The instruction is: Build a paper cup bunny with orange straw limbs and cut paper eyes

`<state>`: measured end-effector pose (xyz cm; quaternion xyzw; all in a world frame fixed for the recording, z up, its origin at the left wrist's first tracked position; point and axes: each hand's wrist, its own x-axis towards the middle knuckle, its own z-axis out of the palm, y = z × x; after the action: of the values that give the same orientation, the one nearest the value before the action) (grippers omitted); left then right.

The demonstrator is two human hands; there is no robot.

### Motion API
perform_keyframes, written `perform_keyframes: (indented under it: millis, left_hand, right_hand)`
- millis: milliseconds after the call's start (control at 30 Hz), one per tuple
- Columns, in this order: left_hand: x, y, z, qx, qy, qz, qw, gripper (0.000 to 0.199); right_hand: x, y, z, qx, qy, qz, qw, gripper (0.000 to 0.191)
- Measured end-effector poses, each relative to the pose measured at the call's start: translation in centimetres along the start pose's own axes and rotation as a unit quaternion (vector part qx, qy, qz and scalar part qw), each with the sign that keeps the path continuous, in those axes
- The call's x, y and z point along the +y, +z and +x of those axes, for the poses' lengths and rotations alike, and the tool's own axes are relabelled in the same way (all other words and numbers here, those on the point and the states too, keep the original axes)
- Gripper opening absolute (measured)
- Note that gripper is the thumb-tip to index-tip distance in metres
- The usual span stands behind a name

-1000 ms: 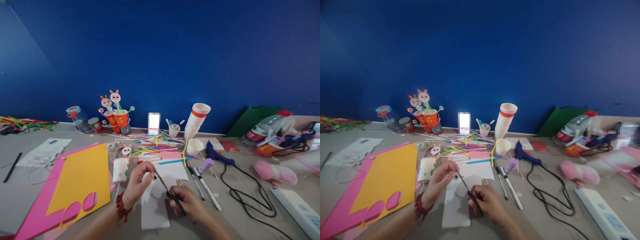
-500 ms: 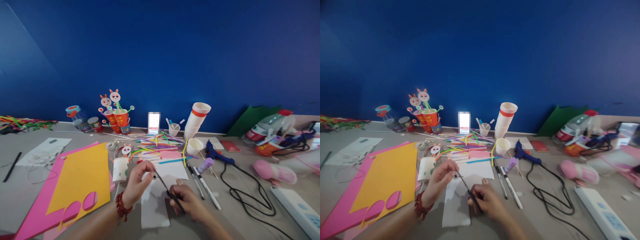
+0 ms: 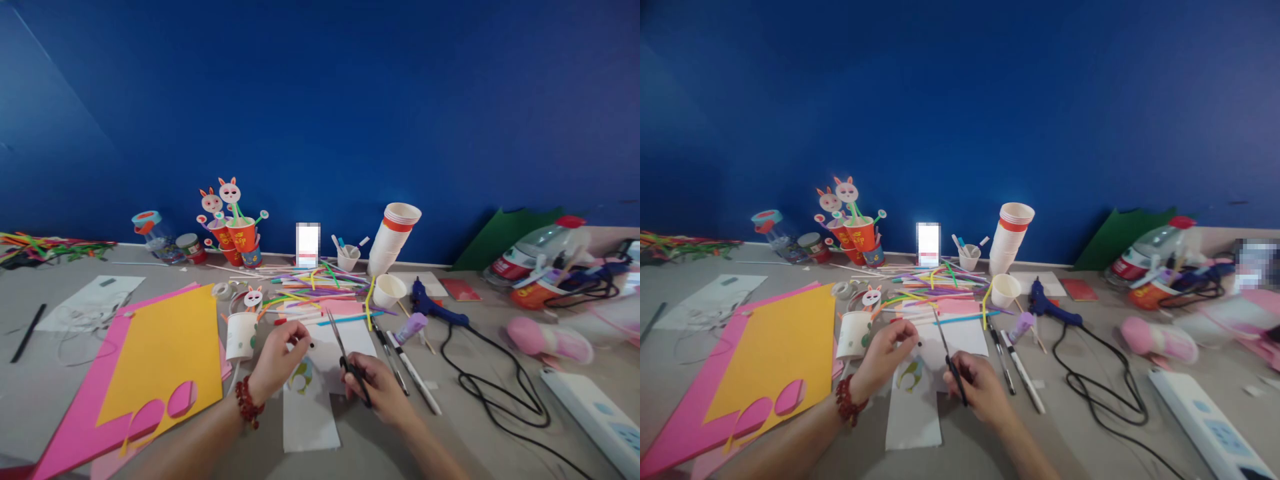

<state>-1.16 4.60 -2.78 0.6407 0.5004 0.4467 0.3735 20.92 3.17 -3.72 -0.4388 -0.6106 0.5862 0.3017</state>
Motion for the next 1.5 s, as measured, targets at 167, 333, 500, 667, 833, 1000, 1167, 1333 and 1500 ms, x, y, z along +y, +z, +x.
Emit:
perform_keyframes:
  millis: [167, 333, 500, 667, 833, 1000, 1167, 1333, 1500]
  left_hand:
    - [-1.0, 0.8, -0.5, -0.07, 0.016, 0.087, 0.994, 0.013]
    - [-1.4, 1.5, -0.7, -0.108, 0.037, 0.17, 0.979, 0.017]
    - [-0.4, 1.0, -0.7, -0.125, 0.057, 0.248, 0.959, 0.023]
    - [2.2, 0.3, -1.9, -0.231, 0.048, 0.445, 0.864, 0.031]
    - [3.3, 0.7, -2.2, -0.251, 0.018, 0.509, 0.823, 0.032]
    - [3.1, 1.3, -1.9, -0.241, 0.015, 0.524, 0.817, 0.027]
    - [2.5, 1.4, -1.6, -0.227, 0.015, 0.519, 0.824, 0.029]
    - [3.2, 0.2, -1.1, -0.188, 0.02, 0.47, 0.862, 0.03]
    - [2.9, 0.5, -1.1, -0.149, -0.017, 0.062, 0.987, 0.017]
  right_hand:
    - [0.6, -0.2, 0.2, 0.073, -0.008, 0.009, 0.997, 0.052]
    - [0.7, -0.2, 0.2, 0.08, -0.021, 0.016, 0.996, 0.05]
    - [0.2, -0.1, 0.1, 0.08, -0.022, 0.022, 0.996, 0.05]
    - [-0.2, -0.1, 0.1, 0.076, -0.014, 0.028, 0.997, 0.051]
    - [-0.1, 0.0, 0.1, 0.067, -0.021, 0.03, 0.997, 0.049]
    - [0.2, 0.2, 0.0, 0.074, -0.03, 0.037, 0.996, 0.047]
    - [0.4, 0.3, 0.1, 0.067, -0.026, 0.049, 0.996, 0.045]
    - [0.2, 0.2, 0.1, 0.064, -0.022, 0.049, 0.997, 0.043]
    - [-0.2, 0.7, -0.1, 0.078, -0.021, 0.087, 0.993, 0.037]
